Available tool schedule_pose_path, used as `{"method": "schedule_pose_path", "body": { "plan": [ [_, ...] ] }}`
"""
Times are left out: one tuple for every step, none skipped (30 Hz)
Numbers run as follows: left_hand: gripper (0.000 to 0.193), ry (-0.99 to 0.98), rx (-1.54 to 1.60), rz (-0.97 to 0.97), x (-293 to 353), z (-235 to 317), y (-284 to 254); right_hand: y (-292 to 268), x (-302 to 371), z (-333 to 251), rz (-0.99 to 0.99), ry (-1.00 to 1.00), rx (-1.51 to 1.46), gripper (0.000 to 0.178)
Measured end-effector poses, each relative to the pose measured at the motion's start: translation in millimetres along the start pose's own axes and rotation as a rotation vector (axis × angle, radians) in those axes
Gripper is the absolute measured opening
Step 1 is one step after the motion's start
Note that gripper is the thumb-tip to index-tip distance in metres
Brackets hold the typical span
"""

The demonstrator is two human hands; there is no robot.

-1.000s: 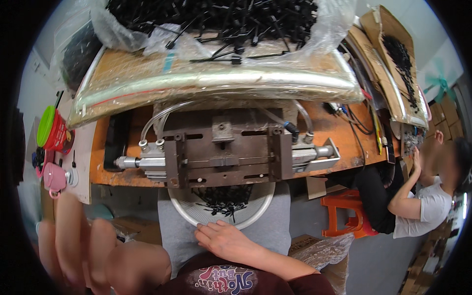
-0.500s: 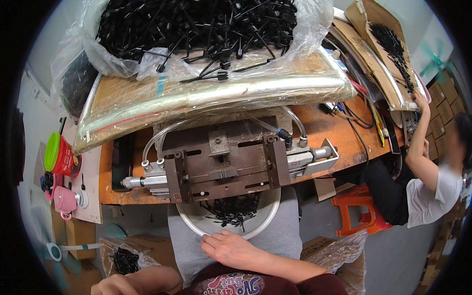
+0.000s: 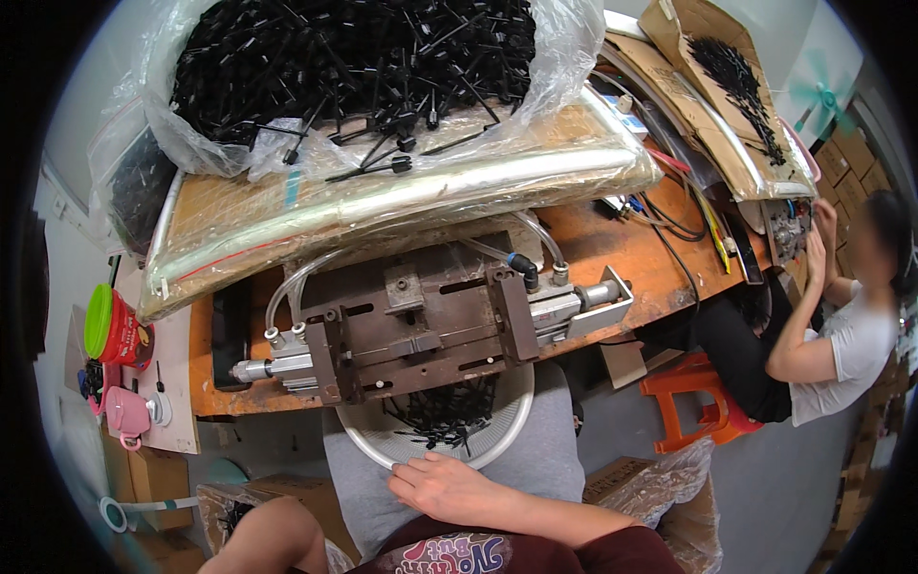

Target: The recorder is assembling small black plastic components using a pneumatic assembly jig.

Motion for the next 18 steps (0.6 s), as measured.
{"method": "schedule_pose_path", "body": {
  "plan": [
    [0.024,0.067,-0.073,-0.012,5.5,0.0,2.3,-1.7,-1.0,0.0,0.010,-0.001,0.007,0.020],
    [0.024,0.150,-0.145,-0.023,12.6,-0.3,4.7,-2.8,-1.8,-0.6,0.018,-0.004,0.010,0.020],
    [0.025,0.244,-0.200,-0.040,20.1,0.4,8.7,-4.0,-2.7,-1.4,0.025,-0.009,0.012,0.021],
    [0.025,0.305,-0.225,-0.071,29.4,2.8,11.6,-6.2,-3.2,-0.9,0.024,-0.019,0.007,0.022],
    [0.025,0.322,-0.217,-0.129,37.5,8.8,12.1,-8.3,-3.7,-0.8,0.022,-0.030,0.001,0.023],
    [0.027,0.160,-0.166,-0.257,51.2,12.5,13.0,-9.3,-4.2,-2.5,0.024,-0.036,-0.007,0.023],
    [0.030,-0.007,-0.133,-0.372,64.5,16.3,14.1,-13.1,-5.6,-4.8,0.122,-0.069,-0.075,0.024],
    [0.033,-0.320,-0.019,-0.393,68.8,15.9,19.3,-18.4,-7.5,-7.4,0.220,-0.101,-0.144,0.025],
    [0.036,-0.649,0.088,-0.394,70.0,15.3,28.1,-27.3,-10.6,-14.7,0.303,-0.122,-0.219,0.026],
    [0.037,-0.830,0.158,-0.251,70.5,14.9,38.4,-39.6,-16.6,-24.4,0.458,-0.110,-0.379,0.020],
    [0.038,-1.012,0.232,-0.094,66.3,6.7,51.3,-54.1,-22.4,-30.5,0.582,-0.113,-0.485,0.020],
    [0.041,-1.085,0.287,-0.174,58.0,2.9,50.3,-70.8,-29.4,-40.7,0.714,-0.169,-0.585,0.021],
    [0.040,-1.108,0.327,-0.205,50.5,-1.3,49.5,-86.7,-36.2,-53.5,0.858,-0.249,-0.658,0.021],
    [0.040,-1.108,0.401,-0.210,38.8,-7.8,54.4,-103.0,-41.8,-69.4,0.996,-0.339,-0.671,0.022],
    [0.039,-1.094,0.418,-0.214,38.4,-5.8,54.6,-113.6,-44.8,-76.4,1.112,-0.437,-0.695,0.022],
    [0.039,-1.078,0.429,-0.205,37.8,-2.7,55.8,-123.3,-50.1,-83.5,1.203,-0.520,-0.693,0.023],
    [0.038,-1.062,0.428,-0.206,34.1,-1.6,57.3,-128.9,-54.2,-90.5,1.294,-0.590,-0.688,0.024],
    [0.038,-1.043,0.427,-0.187,31.5,0.2,59.2,-133.8,-58.9,-97.6,1.367,-0.646,-0.677,0.025]
  ]
}}
Point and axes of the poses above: each hand's wrist, its own x-axis away from the middle knuckle, its own y-axis out of the palm, z = x × y, the point moved 1 cm from there along -x, towards the middle knuckle, and after that the axes turned 4 degrees about -z, right-handed, at the moved point
